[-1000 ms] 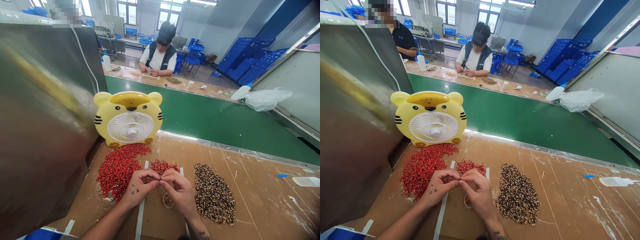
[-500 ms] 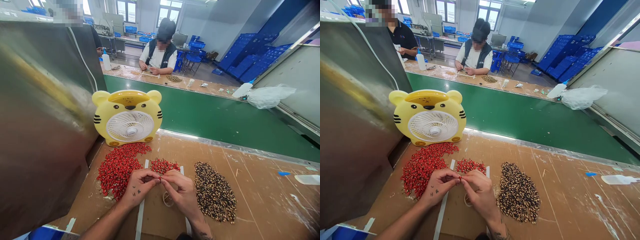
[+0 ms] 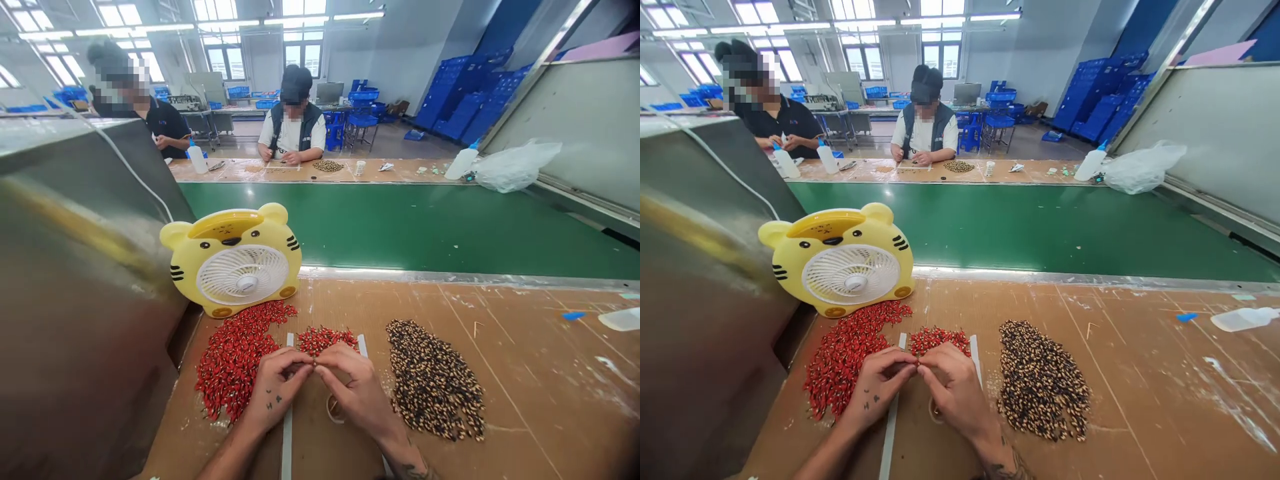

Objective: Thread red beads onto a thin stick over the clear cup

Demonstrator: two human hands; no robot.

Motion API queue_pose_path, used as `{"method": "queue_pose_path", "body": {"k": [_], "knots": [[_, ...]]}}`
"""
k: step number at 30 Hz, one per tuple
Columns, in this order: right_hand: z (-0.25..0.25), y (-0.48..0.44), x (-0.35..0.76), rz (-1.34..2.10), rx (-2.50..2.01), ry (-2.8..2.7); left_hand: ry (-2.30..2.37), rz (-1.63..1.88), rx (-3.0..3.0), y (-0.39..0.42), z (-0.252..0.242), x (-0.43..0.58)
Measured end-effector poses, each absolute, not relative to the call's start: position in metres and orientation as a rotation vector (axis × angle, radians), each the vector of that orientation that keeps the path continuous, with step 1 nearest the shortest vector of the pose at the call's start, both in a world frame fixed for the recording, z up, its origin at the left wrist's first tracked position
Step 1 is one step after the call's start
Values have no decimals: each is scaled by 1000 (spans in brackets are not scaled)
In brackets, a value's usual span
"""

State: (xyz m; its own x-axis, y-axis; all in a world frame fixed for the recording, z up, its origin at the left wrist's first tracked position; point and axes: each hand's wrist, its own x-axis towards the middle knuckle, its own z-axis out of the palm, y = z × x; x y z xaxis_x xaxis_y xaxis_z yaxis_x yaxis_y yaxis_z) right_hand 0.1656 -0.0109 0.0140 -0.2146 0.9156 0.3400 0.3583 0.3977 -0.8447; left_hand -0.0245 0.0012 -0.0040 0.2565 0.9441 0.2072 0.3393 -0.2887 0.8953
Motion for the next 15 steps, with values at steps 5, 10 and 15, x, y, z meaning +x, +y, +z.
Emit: {"method": "queue_pose_path", "body": {"k": [5,10,15], "knots": [[13,-5,191,533,-1164,-1651,1390,916,1973,20,5,-31],[14,-4,201,529,-1185,-1656,1427,634,2233,44,15,-20],[16,-6,201,544,-1174,-1644,1344,478,2355,54,21,-7]]}}
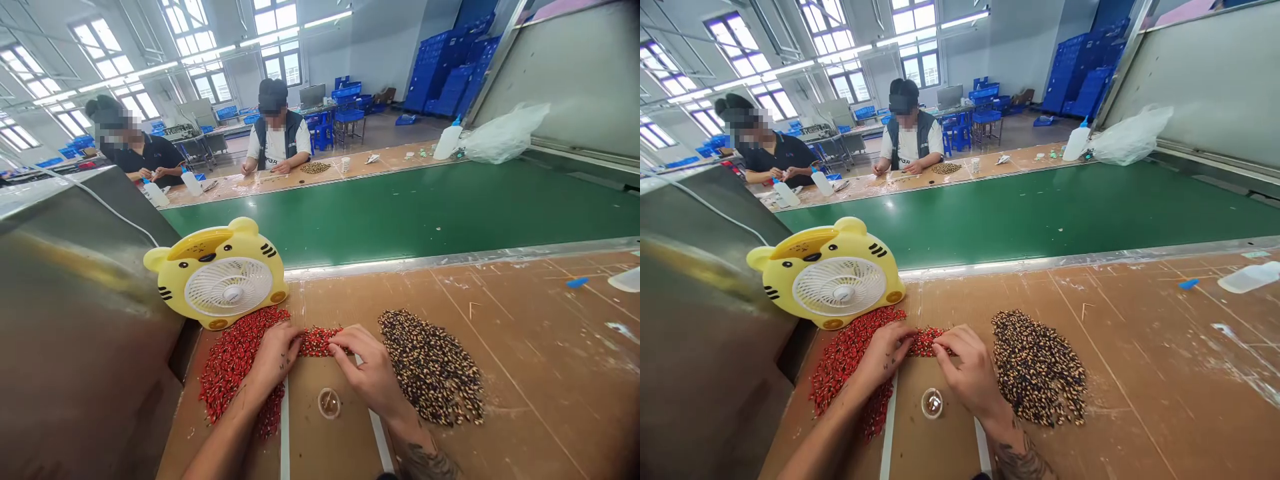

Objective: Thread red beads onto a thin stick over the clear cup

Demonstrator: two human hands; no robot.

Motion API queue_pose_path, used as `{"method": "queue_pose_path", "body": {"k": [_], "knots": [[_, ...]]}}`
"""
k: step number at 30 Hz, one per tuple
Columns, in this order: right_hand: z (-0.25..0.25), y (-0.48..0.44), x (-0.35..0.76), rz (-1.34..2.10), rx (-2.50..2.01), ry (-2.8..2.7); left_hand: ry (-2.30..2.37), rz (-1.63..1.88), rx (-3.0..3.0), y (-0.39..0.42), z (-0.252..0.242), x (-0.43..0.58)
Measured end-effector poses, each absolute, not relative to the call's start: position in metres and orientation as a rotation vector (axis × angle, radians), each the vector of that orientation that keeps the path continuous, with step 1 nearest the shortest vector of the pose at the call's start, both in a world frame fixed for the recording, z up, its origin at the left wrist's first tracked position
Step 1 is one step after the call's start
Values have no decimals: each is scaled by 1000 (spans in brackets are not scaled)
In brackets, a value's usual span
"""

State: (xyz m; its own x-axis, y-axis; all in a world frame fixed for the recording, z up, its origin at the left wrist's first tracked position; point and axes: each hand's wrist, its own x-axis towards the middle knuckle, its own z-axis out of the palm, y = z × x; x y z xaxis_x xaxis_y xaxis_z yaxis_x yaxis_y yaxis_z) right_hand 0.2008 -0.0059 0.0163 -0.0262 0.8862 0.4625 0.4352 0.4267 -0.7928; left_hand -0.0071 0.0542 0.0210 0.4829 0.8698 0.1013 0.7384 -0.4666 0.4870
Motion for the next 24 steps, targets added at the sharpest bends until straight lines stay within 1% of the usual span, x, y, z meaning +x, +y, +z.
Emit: {"method": "queue_pose_path", "body": {"k": [2,5,9,15,24], "knots": [[18,-6,203,559,-1176,-1629,1353,494,2362,56,26,-15],[19,-5,205,621,-1179,-1618,1491,572,2332,59,36,-37],[18,-5,202,691,-1181,-1646,1499,297,2385,59,47,-59],[21,-6,206,731,-1198,-1639,1395,-27,2417,55,42,-54],[30,-19,219,790,-1184,-1857,1486,-58,2407,64,34,-47]]}}
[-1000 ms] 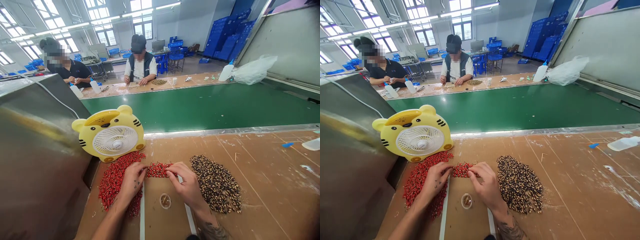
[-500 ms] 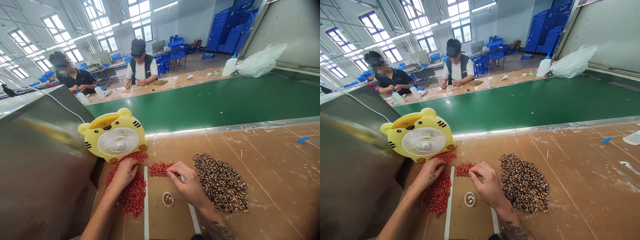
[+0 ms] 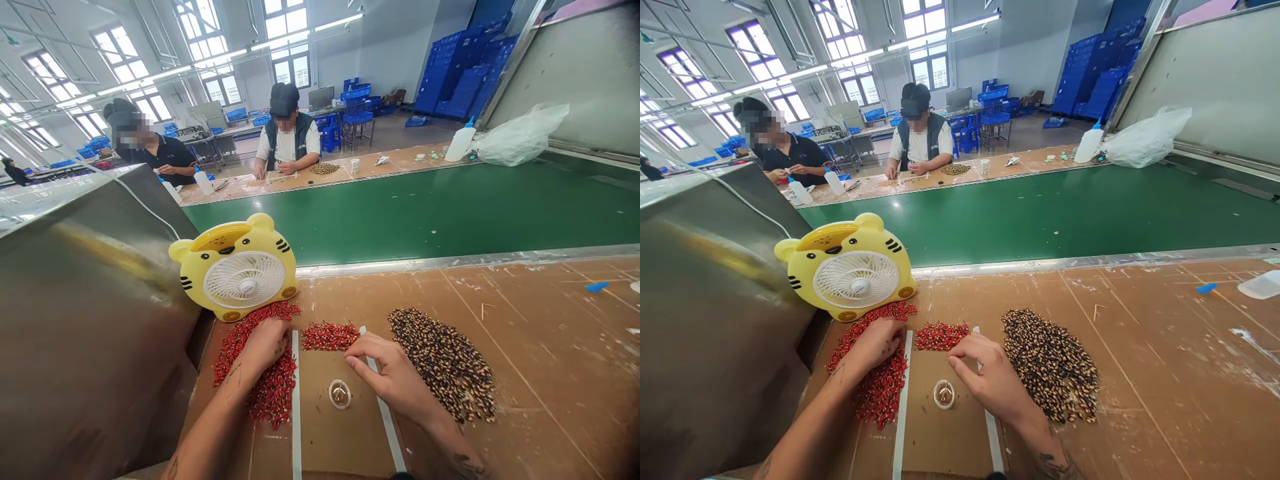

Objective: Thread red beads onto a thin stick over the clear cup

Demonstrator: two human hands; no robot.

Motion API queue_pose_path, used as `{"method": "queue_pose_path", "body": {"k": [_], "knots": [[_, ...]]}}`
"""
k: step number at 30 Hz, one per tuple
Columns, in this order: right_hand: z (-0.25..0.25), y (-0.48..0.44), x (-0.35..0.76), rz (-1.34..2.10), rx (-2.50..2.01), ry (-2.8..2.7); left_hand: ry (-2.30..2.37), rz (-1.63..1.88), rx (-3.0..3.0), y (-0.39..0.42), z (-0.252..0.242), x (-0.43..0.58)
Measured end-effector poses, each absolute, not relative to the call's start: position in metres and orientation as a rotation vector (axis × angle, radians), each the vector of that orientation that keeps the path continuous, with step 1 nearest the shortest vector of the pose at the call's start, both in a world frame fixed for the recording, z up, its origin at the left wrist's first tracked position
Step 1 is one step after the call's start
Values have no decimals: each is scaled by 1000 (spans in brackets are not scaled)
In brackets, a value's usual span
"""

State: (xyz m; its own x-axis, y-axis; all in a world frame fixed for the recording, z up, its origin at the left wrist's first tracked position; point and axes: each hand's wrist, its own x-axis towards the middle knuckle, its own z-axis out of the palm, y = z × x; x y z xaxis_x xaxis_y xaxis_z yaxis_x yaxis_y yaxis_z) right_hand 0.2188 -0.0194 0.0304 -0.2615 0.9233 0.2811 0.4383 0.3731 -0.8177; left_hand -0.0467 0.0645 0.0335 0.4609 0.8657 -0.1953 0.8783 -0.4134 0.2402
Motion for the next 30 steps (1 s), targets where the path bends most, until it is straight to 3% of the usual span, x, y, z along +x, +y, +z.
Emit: {"method": "queue_pose_path", "body": {"k": [11,17,23,30], "knots": [[26,-15,231,855,-1186,-2202,1311,17,2396,66,40,-42],[10,-15,220,931,-1096,-2186,1335,646,1785,49,36,-47],[11,-16,214,869,-955,-2318,1143,975,1216,34,23,-40],[7,-20,209,601,-903,-2467,952,841,1115,14,6,-25]]}}
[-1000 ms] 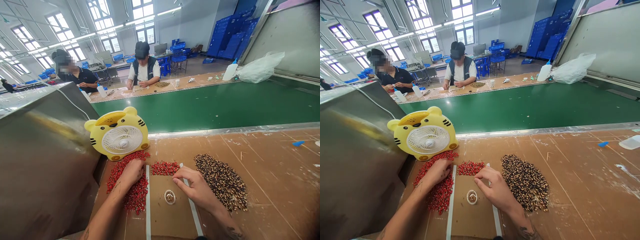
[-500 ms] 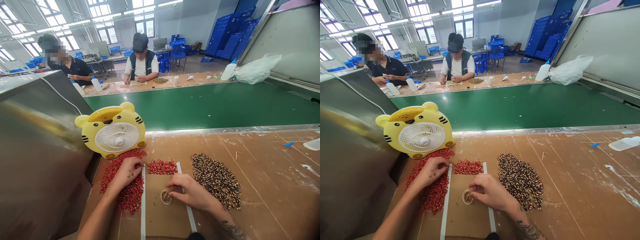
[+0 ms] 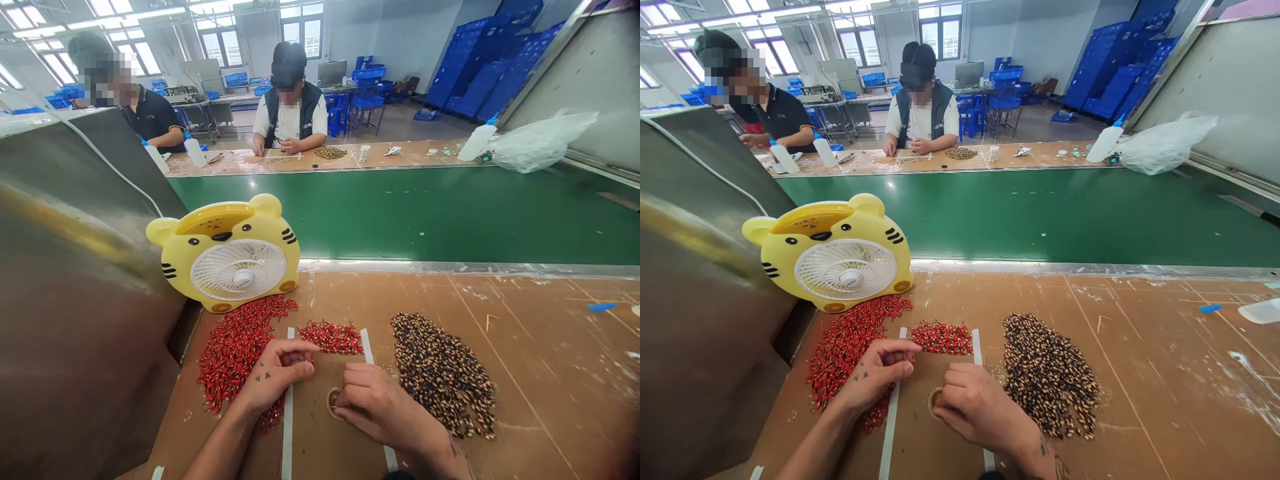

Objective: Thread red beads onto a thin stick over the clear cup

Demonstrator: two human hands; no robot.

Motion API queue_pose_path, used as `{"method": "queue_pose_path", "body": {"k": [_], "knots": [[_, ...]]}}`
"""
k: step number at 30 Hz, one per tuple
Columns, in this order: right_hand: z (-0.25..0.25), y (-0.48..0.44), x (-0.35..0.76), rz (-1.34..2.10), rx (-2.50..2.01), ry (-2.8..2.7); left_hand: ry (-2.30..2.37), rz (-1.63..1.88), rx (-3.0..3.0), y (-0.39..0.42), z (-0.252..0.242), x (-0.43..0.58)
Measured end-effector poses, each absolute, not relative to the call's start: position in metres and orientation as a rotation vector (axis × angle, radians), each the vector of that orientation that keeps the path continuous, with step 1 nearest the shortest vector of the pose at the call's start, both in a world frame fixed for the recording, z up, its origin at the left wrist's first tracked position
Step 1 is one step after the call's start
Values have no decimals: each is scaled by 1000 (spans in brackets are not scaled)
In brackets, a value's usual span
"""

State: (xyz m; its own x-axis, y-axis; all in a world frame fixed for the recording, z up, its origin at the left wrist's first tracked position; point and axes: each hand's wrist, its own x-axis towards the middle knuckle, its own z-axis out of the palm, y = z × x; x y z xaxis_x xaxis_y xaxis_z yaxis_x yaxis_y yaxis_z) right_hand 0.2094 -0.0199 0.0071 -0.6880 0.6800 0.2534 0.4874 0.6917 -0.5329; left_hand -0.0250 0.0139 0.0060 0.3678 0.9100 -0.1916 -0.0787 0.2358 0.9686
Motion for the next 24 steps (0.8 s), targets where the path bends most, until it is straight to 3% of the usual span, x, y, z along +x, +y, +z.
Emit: {"method": "queue_pose_path", "body": {"k": [9,24], "knots": [[2,-20,211,539,-933,-2527,898,892,754,9,-1,-18],[9,-20,208,515,-907,-2564,846,893,771,6,-3,-19]]}}
